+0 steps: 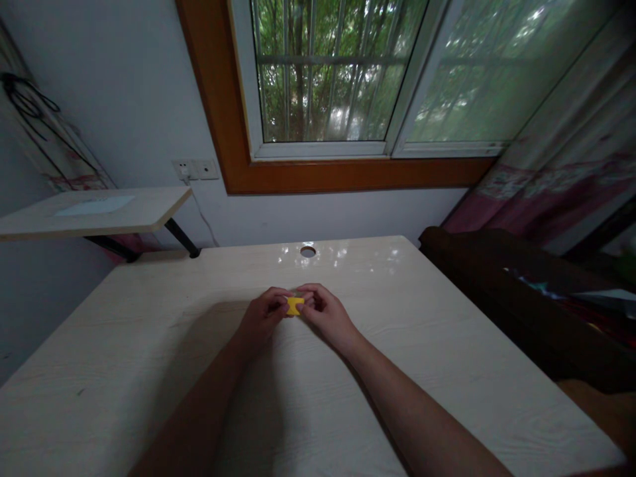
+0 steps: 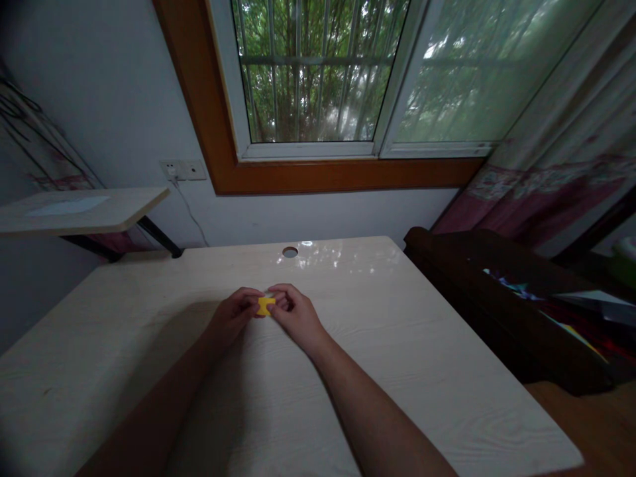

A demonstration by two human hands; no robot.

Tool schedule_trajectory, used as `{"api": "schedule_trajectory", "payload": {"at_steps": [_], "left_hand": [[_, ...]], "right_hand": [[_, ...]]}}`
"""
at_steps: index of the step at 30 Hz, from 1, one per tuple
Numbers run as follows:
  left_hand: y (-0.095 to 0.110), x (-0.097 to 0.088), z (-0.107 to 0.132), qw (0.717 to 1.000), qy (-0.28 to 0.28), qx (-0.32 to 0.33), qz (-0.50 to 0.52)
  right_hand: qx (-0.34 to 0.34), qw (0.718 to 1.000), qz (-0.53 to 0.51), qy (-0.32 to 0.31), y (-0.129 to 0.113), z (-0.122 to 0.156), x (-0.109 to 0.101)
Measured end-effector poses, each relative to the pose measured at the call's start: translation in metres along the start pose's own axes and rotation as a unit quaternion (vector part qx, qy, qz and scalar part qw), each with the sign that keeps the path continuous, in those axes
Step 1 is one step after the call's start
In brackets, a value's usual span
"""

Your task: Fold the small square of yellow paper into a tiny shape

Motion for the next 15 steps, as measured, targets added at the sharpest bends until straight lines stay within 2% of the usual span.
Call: {"api": "schedule_trajectory", "payload": {"at_steps": [5, 15], "left_hand": [[0.0003, 0.0011, 0.0004, 1.0, -0.002, -0.004, 0.017], [-0.0007, 0.0008, -0.002, 0.999, 0.01, 0.0, -0.047]], "right_hand": [[0.002, 1.0, -0.012, 0.002, 0.0017, 0.0004, -0.0006], [-0.001, 1.0, 0.0, 0.004, 0.0014, 0.0006, -0.0012]]}}
Point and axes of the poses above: each hand's wrist, its own z-axis away from the middle knuckle, its own x-axis out of the palm, y = z × x, the point moved 9 cm from there along -z, towards the middle knuckle, and after that the axes turned 10 degrees about -x, right-handed, at the moved point
